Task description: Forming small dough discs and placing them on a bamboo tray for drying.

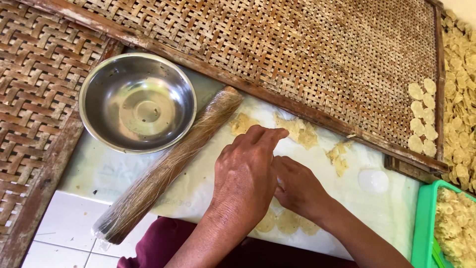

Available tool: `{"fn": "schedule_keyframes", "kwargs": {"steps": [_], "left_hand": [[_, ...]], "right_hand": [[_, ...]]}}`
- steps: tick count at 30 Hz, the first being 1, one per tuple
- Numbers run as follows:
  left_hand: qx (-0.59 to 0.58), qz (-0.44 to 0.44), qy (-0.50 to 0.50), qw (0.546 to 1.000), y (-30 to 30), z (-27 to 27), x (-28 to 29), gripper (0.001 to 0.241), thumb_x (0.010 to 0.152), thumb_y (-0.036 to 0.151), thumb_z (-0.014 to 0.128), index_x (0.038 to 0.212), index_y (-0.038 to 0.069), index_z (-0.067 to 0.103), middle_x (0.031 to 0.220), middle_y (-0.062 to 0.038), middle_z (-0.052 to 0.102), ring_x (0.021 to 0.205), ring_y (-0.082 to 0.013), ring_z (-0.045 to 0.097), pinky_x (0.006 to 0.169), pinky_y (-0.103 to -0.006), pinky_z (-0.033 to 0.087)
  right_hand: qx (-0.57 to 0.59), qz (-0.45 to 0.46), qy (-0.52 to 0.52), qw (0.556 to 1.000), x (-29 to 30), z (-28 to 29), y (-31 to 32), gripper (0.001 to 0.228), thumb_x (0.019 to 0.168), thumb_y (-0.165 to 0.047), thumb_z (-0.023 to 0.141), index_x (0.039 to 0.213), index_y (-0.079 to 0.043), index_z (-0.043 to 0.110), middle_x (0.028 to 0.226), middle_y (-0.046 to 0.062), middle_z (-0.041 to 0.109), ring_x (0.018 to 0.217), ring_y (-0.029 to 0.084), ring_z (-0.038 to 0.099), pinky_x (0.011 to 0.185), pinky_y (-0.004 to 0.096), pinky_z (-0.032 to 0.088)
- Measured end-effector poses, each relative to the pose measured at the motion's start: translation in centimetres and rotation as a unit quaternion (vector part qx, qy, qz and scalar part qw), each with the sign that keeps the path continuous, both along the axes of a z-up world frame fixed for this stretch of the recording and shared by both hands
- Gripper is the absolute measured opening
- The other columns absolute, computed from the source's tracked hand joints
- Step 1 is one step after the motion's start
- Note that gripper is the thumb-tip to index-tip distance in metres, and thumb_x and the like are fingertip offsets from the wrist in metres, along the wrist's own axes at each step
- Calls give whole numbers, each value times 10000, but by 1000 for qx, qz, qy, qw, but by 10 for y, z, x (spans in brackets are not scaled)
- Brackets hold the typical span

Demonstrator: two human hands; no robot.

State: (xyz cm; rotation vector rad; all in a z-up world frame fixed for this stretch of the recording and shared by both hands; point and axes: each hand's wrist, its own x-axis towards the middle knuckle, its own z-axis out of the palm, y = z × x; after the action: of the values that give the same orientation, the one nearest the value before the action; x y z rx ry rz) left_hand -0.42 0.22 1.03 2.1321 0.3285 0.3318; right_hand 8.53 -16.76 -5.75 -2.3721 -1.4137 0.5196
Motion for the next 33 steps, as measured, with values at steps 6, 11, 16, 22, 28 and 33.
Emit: {"fn": "schedule_keyframes", "kwargs": {"steps": [6,11,16,22,28,33], "left_hand": [[-4,3,13,1000,0,0,-1,496,780,-79,646,1242,98,664,1069,-104,683,957,-305,695,838,-446,543],[-6,11,1,1000,0,-2,0,476,799,-74,643,1240,104,670,1077,-98,687,966,-308,694,840,-446,543],[-11,6,-3,1000,1,0,-1,484,795,-74,643,1242,109,670,1080,-98,688,964,-319,690,846,-451,537],[-8,2,1,1000,2,0,-2,534,747,-90,644,1246,99,659,1083,-107,679,965,-327,684,841,-458,532],[-15,14,-12,1000,3,1,-2,492,780,-79,636,1239,93,666,1062,-103,686,946,-316,694,830,-451,543],[-19,26,-26,999,3,-1,-2,379,878,-47,612,1224,93,678,1047,-105,690,932,-298,708,818,-438,558]], "right_hand": [[33,-32,-36,998,7,6,0,234,814,-23,686,1045,-60,681,1127,67,668,992,256,675,809,385,588],[21,-5,-72,997,2,7,5,213,793,-32,720,1003,-67,711,1120,53,665,1014,250,652,809,386,576],[0,-13,-54,998,0,14,11,274,759,-46,737,1030,-80,712,1119,56,660,1014,259,645,829,395,563],[-29,-5,-49,998,2,10,9,313,744,-91,753,1042,-52,667,1035,89,689,1022,303,641,916,434,523],[-27,-39,-31,998,9,28,8,262,827,-134,752,1076,-77,694,950,72,716,933,262,686,867,406,551],[79,2,-114,990,14,28,9,229,832,-110,764,1052,-75,710,1082,70,722,986,275,685,860,416,558]]}}
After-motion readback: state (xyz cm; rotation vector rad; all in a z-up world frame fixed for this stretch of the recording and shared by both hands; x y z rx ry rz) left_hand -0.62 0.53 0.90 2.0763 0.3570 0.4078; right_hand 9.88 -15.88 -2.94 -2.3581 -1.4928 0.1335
